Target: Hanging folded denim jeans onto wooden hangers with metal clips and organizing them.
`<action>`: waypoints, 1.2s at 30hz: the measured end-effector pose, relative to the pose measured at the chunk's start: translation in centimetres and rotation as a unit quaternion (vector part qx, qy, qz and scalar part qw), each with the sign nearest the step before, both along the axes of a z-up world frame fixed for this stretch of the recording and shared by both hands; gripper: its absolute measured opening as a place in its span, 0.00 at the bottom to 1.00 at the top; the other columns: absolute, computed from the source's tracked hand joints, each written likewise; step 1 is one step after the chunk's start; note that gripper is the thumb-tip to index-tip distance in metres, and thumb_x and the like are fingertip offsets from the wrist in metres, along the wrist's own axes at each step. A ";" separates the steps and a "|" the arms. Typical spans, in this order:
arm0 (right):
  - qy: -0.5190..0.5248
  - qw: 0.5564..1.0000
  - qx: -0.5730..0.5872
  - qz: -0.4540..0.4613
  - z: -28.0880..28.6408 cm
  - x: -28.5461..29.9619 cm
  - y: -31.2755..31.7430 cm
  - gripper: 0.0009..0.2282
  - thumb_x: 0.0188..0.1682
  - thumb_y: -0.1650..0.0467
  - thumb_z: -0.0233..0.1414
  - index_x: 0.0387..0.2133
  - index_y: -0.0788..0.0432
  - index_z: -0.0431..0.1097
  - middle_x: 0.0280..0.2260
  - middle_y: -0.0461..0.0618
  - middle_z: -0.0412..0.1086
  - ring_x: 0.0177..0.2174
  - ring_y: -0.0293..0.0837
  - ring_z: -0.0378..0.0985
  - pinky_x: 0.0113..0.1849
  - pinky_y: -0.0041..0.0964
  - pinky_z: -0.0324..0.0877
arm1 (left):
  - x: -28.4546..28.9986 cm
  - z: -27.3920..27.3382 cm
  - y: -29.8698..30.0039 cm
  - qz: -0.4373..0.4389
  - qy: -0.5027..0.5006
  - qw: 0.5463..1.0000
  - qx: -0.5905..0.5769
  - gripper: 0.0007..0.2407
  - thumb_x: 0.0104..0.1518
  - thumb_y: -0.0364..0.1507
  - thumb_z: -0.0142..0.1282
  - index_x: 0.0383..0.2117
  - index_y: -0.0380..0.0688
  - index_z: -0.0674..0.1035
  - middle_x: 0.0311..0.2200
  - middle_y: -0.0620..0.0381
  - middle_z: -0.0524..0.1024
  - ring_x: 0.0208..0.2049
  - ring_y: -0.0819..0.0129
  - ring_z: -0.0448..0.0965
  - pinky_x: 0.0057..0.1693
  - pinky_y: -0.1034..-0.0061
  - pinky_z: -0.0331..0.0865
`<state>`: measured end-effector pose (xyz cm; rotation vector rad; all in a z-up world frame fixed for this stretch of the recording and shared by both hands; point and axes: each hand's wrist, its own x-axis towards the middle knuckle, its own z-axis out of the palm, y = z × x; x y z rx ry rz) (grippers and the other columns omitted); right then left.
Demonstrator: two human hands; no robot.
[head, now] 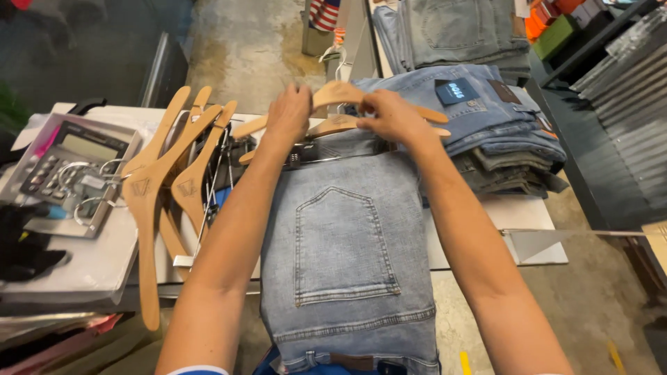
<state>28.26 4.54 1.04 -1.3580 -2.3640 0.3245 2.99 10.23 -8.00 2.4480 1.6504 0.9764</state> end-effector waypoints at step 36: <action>0.082 0.961 -0.020 0.265 -10.6 -35.4 -7.4 0.17 0.44 0.75 0.55 0.48 0.64 0.65 0.43 0.64 0.69 0.45 0.65 0.73 0.47 0.52 0.70 | -19.4 2.4 -24.4 0.368 0.029 0.929 -0.026 0.09 0.60 0.26 0.54 0.44 0.38 0.77 0.47 0.41 0.72 0.51 0.42 0.70 0.50 0.45 0.67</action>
